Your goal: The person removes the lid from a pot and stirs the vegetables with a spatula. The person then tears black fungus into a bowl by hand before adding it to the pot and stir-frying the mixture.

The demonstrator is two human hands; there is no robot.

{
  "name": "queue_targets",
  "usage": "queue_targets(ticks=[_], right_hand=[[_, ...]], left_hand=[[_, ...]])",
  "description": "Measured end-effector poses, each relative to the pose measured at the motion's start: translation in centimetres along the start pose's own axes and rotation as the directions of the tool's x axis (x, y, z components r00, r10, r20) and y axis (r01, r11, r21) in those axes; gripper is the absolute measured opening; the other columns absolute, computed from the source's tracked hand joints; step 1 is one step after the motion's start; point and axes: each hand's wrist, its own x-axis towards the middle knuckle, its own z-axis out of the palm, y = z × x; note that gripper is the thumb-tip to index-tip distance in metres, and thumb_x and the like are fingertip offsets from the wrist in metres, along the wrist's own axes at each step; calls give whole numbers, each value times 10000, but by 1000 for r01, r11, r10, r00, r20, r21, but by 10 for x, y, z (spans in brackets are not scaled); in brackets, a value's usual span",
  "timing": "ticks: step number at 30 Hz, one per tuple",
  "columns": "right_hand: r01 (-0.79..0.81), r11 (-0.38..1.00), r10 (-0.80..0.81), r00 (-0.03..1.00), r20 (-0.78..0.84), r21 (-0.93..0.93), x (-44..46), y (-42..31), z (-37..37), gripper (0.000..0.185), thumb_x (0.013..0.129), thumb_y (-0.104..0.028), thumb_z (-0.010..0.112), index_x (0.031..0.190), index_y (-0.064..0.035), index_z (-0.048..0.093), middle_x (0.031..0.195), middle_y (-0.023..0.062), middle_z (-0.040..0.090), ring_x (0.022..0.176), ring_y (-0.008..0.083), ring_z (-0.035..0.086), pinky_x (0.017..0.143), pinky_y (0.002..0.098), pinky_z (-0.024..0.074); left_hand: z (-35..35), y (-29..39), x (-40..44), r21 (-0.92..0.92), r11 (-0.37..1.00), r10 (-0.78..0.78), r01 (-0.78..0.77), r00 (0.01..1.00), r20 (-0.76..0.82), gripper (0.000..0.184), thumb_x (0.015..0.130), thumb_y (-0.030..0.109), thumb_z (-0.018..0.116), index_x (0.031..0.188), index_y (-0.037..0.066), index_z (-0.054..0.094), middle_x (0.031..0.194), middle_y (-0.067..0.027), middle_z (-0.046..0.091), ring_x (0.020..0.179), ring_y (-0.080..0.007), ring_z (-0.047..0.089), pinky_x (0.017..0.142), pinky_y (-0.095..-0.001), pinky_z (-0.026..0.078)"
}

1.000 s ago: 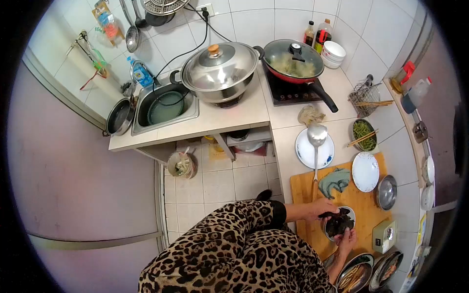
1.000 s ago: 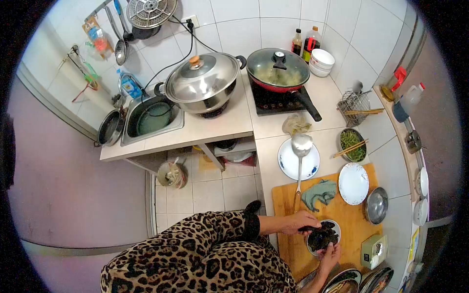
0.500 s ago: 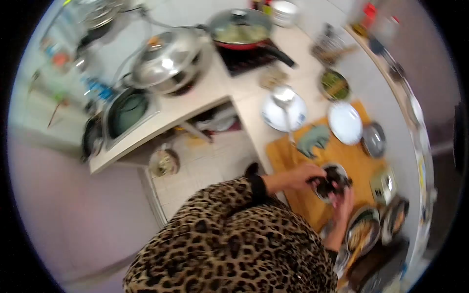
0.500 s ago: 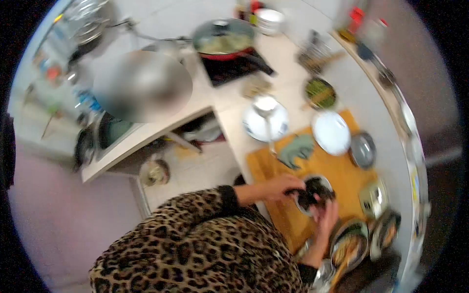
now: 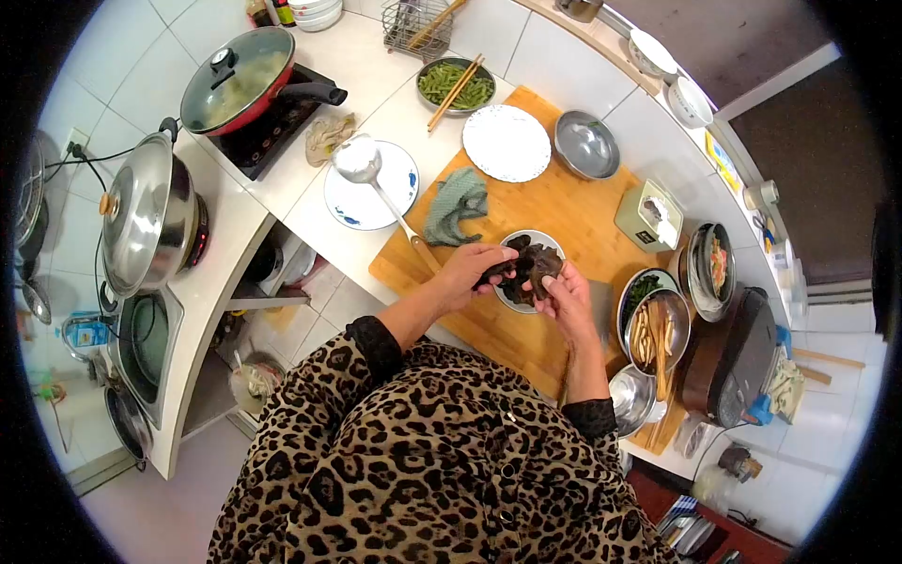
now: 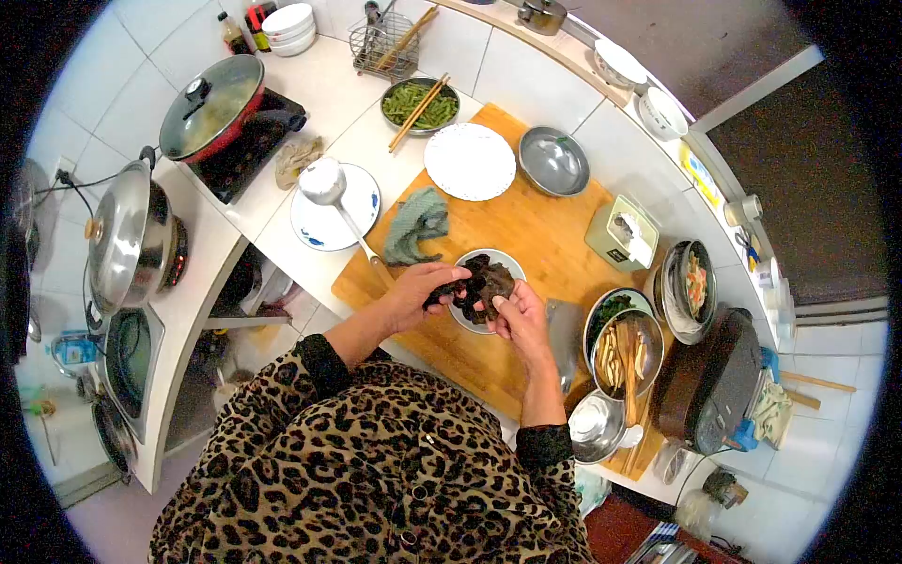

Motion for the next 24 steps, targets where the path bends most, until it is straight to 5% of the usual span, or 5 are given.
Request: queue_targets(ticks=[10,24], right_hand=[[-82,969,80,997,-19,-232,4,-11,5,202,841,16,560,1026,-35,495,900,20,626,701,57,549,524,203,426],[-136,968,104,983,-154,-213,-1,-19,7,157,842,6,575,993,-21,544,797,-10,603,614,47,506,504,194,393]], left_hand=[[11,5,21,270,963,-27,24,1000,5,164,861,227,611,945,86,630,724,21,573,561,-48,448,464,-188,334],[12,6,36,245,969,-45,18,993,108,190,858,180,627,998,58,586,751,-4,577,537,-57,460,438,-205,335]])
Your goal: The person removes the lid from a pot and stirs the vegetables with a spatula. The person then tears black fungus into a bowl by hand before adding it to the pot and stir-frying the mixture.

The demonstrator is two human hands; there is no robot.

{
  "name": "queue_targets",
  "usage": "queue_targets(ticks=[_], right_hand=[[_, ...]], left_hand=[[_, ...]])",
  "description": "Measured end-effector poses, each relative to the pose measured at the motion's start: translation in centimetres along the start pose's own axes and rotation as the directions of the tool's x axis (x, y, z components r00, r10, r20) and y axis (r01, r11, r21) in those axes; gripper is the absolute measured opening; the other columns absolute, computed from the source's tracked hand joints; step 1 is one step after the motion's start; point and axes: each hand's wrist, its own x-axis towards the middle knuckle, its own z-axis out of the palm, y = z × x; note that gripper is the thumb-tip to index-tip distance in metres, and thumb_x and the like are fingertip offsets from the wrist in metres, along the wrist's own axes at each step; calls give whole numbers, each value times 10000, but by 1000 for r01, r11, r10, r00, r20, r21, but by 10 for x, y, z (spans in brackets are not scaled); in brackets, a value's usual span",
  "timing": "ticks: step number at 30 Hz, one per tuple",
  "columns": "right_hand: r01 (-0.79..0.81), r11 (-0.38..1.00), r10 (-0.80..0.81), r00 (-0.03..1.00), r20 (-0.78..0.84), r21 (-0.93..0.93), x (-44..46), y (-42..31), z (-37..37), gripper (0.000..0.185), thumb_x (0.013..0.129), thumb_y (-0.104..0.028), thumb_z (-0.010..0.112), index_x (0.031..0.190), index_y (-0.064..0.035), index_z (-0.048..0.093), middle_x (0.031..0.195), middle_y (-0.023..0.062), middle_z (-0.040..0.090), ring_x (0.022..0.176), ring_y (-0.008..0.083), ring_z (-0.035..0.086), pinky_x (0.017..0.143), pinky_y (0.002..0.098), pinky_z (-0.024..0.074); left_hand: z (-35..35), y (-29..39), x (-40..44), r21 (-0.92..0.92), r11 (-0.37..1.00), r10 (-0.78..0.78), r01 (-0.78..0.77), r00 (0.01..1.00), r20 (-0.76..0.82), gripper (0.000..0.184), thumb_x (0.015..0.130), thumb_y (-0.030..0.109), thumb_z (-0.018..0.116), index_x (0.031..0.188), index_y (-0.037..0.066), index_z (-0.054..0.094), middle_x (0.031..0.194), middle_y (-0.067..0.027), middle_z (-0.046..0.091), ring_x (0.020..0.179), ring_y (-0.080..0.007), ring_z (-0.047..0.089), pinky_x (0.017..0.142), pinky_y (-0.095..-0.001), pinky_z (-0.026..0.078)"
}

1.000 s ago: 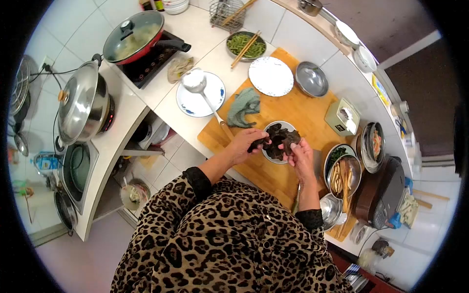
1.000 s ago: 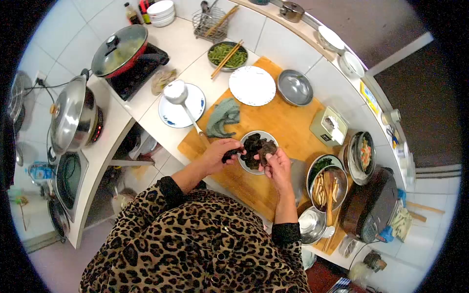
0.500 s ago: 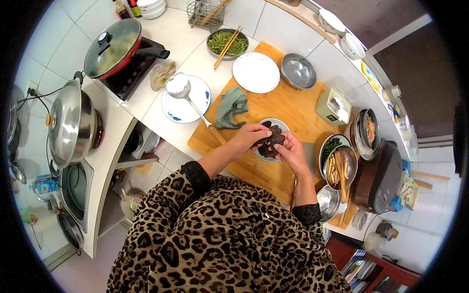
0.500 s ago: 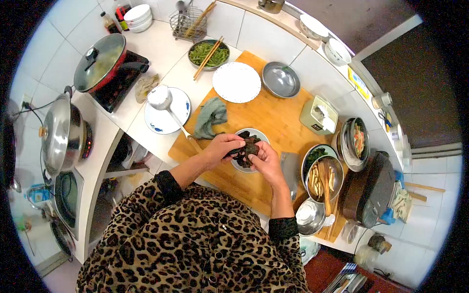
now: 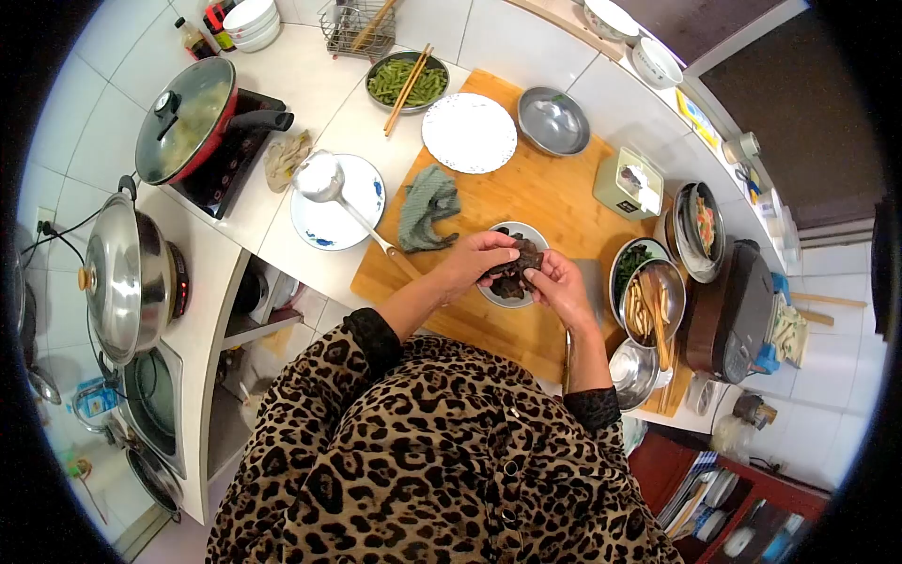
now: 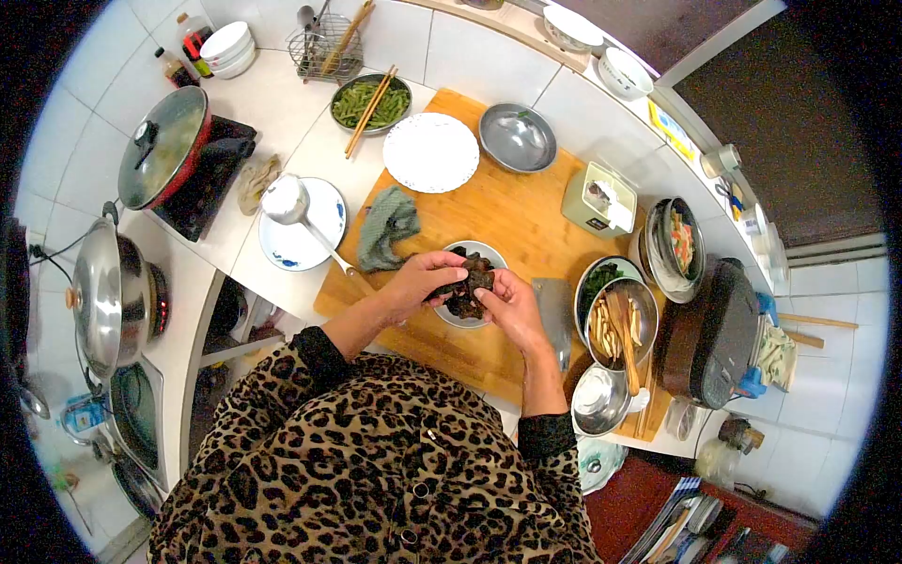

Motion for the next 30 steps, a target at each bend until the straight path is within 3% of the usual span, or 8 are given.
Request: queue_targets(ticks=[6,17,19,20,22,23,25,30], right_hand=[[-31,999,31,1000,-1,24,-1,8,-6,185,819,18,619,988,-30,558,768,-15,594,587,45,495,498,193,385],[-45,996,44,999,-16,-71,6,28,-21,122,826,-15,627,947,-18,614,763,-12,603,584,70,516,522,207,411],[69,954,-65,998,22,-293,10,34,-23,178,837,-61,632,1007,-10,620,789,-10,616,637,70,541,547,213,421],[81,952,-77,997,26,-295,14,35,-22,178,837,-61,632,1007,-10,620,789,-10,616,637,70,541,547,213,421],[344,855,-370,929,8,-389,15,28,-10,268,852,-90,626,1111,-27,596,824,13,627,700,74,565,567,210,420],[357,849,-383,924,13,-390,15,21,-5,268,852,-90,626,1111,-27,596,824,13,627,700,74,565,567,210,420],[31,999,-34,997,-71,-45,10,5,9,256,866,-102,614,1108,-23,591,858,36,636,752,71,564,592,221,426],[60,998,-61,995,-84,-9,17,9,24,80,890,-110,574,916,-35,566,736,2,611,623,53,545,514,197,416]], left_hand=[[-3,-3,6,6,1000,-10,10,1000,-20,198,859,167,627,1016,51,589,733,4,558,541,-60,470,440,-209,341],[-13,5,1,-289,957,-9,-10,998,-67,136,871,171,607,933,55,573,740,-26,543,587,-77,468,472,-201,359],[-16,5,0,-289,957,-14,-5,998,-63,139,872,168,605,941,54,566,750,-32,542,583,-79,464,471,-201,357],[-17,6,2,-288,958,-18,1,998,-56,141,872,164,604,948,54,559,761,-39,542,578,-80,460,470,-200,355],[-14,2,0,-328,944,-1,-20,998,-64,149,875,164,601,959,52,551,762,-38,537,581,-81,460,473,-201,355],[-13,1,0,-370,928,8,-34,997,-72,156,877,163,597,971,51,542,763,-38,533,583,-83,460,477,-202,355],[-11,1,-3,-376,926,-1,-23,998,-63,158,881,155,594,982,50,534,762,-34,532,592,-85,467,486,-207,361],[-2,-3,-11,-303,952,7,-29,997,-75,141,883,143,588,982,49,554,764,-4,543,598,-75,473,493,-205,364]])
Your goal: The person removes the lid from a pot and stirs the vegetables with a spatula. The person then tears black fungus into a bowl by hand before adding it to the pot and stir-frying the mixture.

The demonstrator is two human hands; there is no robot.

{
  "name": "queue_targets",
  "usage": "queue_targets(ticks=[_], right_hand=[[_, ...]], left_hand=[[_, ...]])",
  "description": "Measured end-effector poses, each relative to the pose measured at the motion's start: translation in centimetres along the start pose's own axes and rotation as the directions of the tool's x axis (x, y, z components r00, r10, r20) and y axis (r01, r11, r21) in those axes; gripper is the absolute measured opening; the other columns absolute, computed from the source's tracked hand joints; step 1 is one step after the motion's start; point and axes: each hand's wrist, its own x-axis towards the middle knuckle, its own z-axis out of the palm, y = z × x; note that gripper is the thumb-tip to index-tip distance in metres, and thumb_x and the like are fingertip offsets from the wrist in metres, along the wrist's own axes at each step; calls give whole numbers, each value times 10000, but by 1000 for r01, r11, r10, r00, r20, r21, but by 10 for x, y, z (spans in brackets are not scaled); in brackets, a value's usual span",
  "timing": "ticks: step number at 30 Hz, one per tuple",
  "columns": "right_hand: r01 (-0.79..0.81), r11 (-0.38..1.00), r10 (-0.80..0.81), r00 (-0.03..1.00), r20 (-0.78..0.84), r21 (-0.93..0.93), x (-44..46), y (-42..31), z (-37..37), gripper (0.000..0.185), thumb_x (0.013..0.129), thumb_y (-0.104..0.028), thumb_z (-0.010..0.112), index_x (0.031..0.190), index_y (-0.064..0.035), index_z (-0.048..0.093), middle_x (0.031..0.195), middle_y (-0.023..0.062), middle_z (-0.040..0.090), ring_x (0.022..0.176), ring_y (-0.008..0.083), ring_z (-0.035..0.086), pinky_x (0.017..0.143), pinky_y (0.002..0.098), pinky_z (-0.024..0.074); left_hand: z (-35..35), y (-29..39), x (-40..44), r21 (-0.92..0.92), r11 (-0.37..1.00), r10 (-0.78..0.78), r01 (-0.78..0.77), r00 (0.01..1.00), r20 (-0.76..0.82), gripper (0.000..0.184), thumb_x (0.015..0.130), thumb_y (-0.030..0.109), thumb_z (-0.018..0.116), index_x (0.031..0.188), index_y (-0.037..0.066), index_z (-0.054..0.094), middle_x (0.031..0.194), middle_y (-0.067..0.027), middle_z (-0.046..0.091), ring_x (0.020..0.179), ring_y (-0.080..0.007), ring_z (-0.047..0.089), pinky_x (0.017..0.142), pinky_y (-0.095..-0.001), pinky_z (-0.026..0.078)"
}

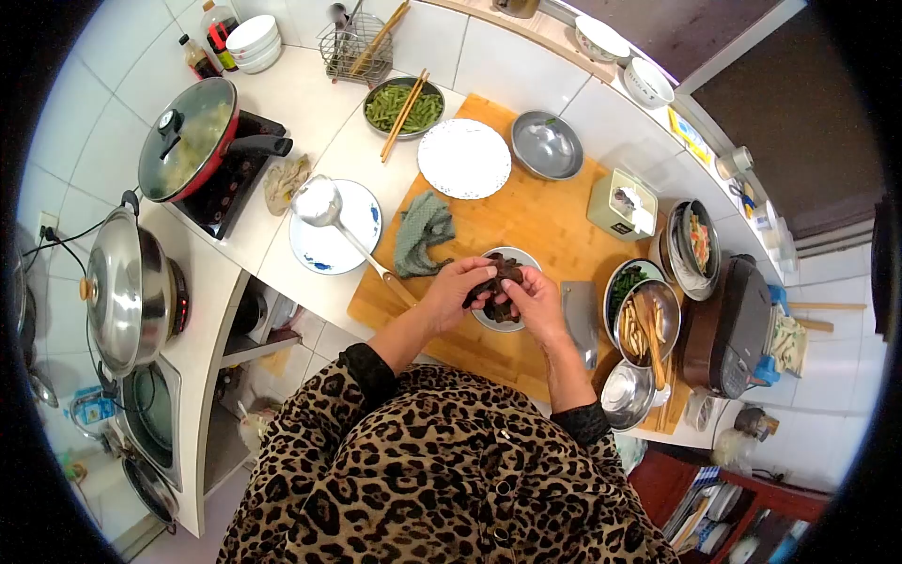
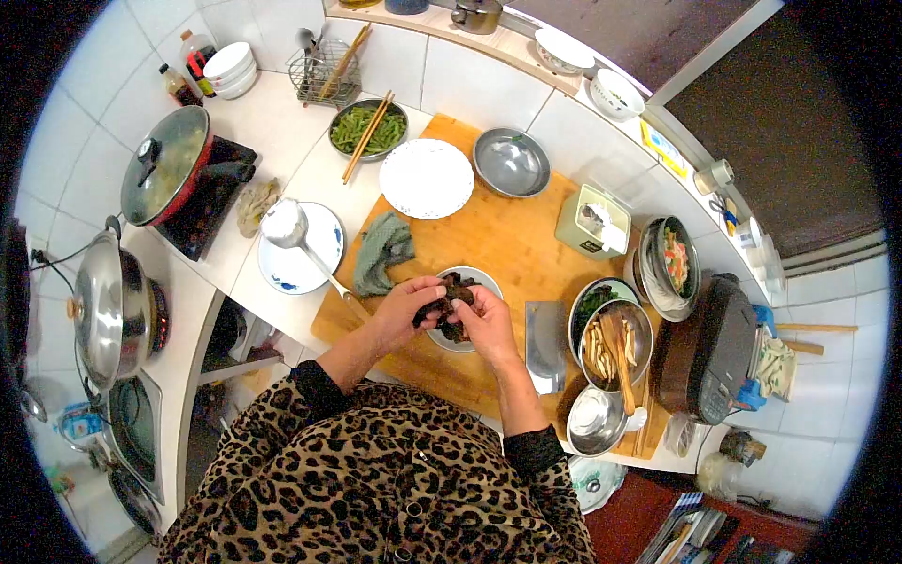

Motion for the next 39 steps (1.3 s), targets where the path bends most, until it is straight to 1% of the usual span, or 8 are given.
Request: queue_targets(ticks=[4,10,15,19,23,27,33,39], right_hand=[[63,998,-61,996,61,-31,1,-1,-8,82,880,-97,568,912,-22,569,731,7,613,633,57,553,538,205,437],[140,886,-89,987,135,-441,3,6,-18,172,812,-124,609,911,8,559,712,93,610,648,146,581,594,292,464],[348,738,-286,937,199,-578,-5,-4,-12,186,788,-131,621,913,-12,551,777,227,593,712,388,585,626,402,469],[388,654,-337,918,209,-649,-10,-5,-8,123,809,-89,604,862,-4,532,671,136,588,578,177,553,557,307,451],[370,559,-331,920,210,-742,-23,-11,-1,123,787,-67,596,852,-21,501,699,209,571,629,365,558,569,401,452],[397,528,-353,907,231,-751,-26,-7,-2,138,775,-58,588,834,-30,467,721,239,561,730,457,527,597,489,430],[265,368,-287,944,163,-891,-19,1,-25,122,798,-94,563,902,-56,511,703,236,591,700,421,590,618,509,462],[240,512,-439,898,-11,-825,-9,-1,-39,111,824,-96,608,879,1,605,746,194,621,681,334,622,607,364,478]], left_hand=[[-3,-3,-2,232,971,37,-50,997,61,116,871,154,600,924,51,584,727,12,555,572,-62,472,483,-202,369],[-9,-7,-3,550,824,107,-140,990,91,152,852,204,628,892,63,591,702,19,569,547,-50,483,465,-202,392],[-4,-3,-7,665,731,125,-151,988,87,143,834,188,636,856,56,586,670,24,542,536,-54,468,460,-214,378],[-4,-5,-7,709,695,104,-125,992,73,135,816,176,627,812,48,584,662,23,531,537,-56,455,460,-220,367],[-13,-12,-3,778,607,102,-164,986,129,118,797,156,616,806,44,576,664,26,527,542,-52,459,460,-222,370],[-10,-12,-9,774,595,128,-217,976,176,105,791,145,609,818,48,577,664,32,522,544,-49,463,461,-223,375],[2,3,-17,726,677,-79,-120,969,234,106,819,128,605,879,43,582,679,22,529,542,-53,474,464,-222,382],[-8,15,-20,273,961,-34,-45,959,280,95,865,109,566,936,47,563,815,-38,590,588,-104,513,481,-221,389]])
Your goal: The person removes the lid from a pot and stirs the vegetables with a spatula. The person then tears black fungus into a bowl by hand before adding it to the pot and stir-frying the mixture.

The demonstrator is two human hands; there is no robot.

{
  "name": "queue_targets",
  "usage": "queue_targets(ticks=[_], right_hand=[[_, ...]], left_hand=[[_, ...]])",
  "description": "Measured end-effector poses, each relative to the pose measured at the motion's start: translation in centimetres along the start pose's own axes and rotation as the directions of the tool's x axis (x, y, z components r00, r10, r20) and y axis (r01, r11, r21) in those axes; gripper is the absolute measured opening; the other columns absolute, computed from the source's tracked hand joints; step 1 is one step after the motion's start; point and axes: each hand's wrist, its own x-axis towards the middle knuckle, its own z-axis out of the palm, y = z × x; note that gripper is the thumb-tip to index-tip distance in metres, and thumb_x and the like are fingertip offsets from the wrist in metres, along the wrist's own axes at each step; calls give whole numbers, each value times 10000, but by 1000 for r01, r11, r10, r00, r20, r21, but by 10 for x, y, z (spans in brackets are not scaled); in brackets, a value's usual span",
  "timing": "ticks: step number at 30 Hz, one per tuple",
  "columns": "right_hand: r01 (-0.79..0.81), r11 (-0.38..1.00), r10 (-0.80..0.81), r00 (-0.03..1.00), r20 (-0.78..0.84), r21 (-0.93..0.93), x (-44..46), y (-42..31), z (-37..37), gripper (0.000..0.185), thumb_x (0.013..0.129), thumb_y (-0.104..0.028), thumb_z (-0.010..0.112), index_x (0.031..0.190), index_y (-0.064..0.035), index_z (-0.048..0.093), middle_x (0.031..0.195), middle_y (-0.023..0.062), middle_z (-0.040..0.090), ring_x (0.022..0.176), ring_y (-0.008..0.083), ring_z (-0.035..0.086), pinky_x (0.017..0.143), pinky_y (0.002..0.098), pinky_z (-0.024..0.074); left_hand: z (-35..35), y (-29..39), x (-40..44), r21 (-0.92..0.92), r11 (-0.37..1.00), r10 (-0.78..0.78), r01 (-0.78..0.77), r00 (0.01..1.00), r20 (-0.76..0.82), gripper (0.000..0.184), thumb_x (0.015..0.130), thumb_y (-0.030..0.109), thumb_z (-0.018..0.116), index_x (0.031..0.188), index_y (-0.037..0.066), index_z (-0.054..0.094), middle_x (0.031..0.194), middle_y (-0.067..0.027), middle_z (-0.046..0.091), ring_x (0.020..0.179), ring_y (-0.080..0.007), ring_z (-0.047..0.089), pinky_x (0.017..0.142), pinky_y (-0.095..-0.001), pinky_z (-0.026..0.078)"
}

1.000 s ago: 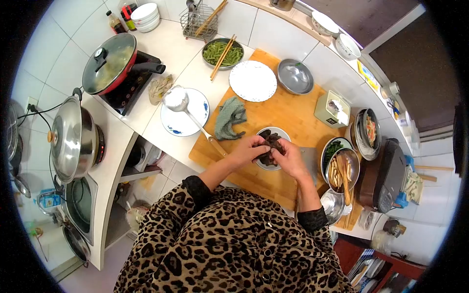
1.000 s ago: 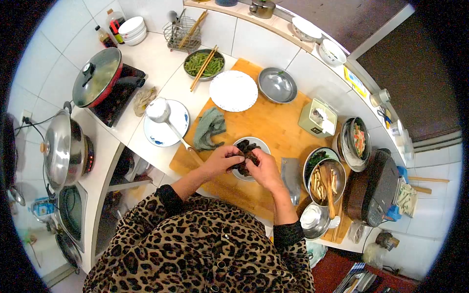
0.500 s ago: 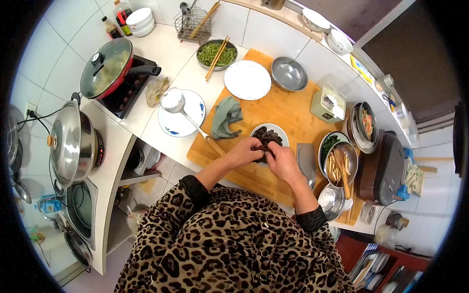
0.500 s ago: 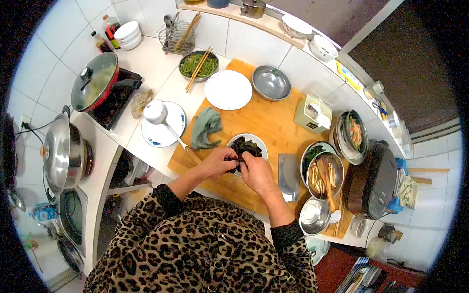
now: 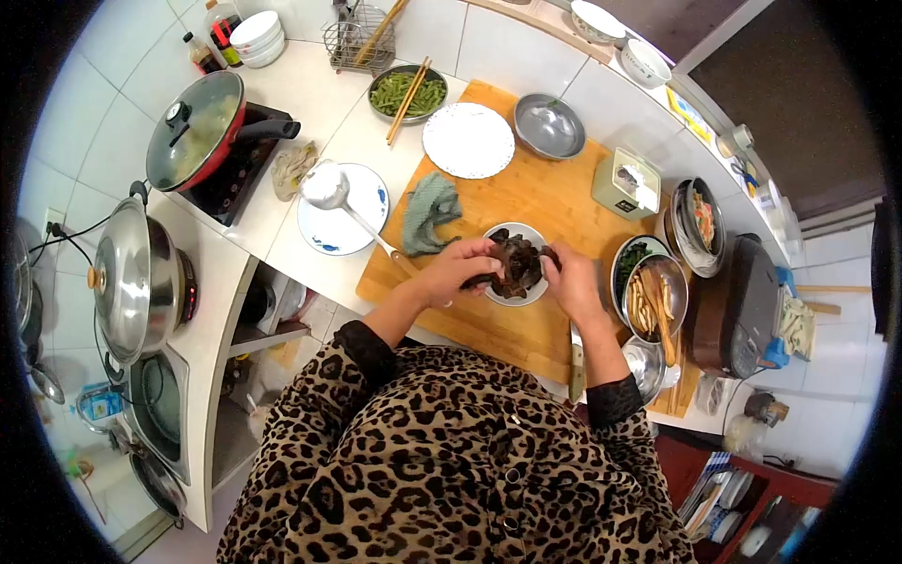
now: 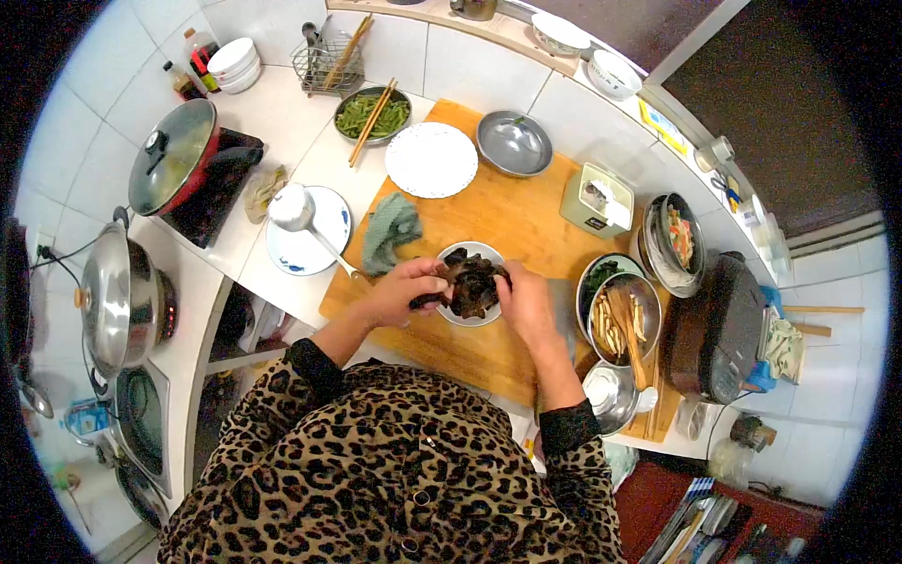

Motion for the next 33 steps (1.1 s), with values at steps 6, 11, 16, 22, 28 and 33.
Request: queue_targets(ticks=[6,11,16,22,28,33], right_hand=[[77,949,-46,993,-106,307,-1,-33,8,167,813,-87,612,953,4,620,827,204,624,762,365,603,683,388,482],[125,984,-125,992,-6,131,-5,-63,21,230,841,-90,566,1052,-3,598,980,172,579,877,346,571,753,388,471],[259,961,-261,965,-5,-93,-18,-72,32,326,818,-117,591,1127,-14,580,1194,192,500,1067,350,511,875,400,432],[209,933,-226,974,28,294,-11,-52,23,294,854,-87,561,1142,-34,586,1182,182,530,1047,306,543,869,352,442],[-6,962,-9,998,56,272,16,-1,23,275,830,-102,579,1097,-37,586,1043,195,591,922,352,584,781,404,475],[136,976,-106,978,178,-171,28,-21,38,341,759,-104,645,1091,-73,571,1024,154,598,876,345,586,739,414,493]], left_hand=[[-6,-13,7,-102,995,-4,-11,990,-139,98,894,145,537,946,64,552,839,-39,613,609,-112,534,492,-232,419],[4,-17,11,-160,987,-40,18,990,-133,212,944,269,466,943,81,562,831,-24,616,641,-105,560,508,-229,429],[10,-20,16,-236,967,5,-101,927,-375,415,969,405,354,971,57,580,855,-51,607,785,-152,579,663,-273,476],[-4,-28,13,-311,944,12,-110,954,-301,325,941,369,444,944,75,581,853,-53,596,729,-144,554,590,-252,456],[-10,-19,5,-488,867,-71,-102,944,-323,224,887,296,562,860,73,561,782,-49,582,615,-124,521,459,-209,393],[-8,-13,0,-431,893,-34,-128,936,-349,227,874,296,585,868,70,561,763,-40,568,620,-122,530,465,-212,402]])
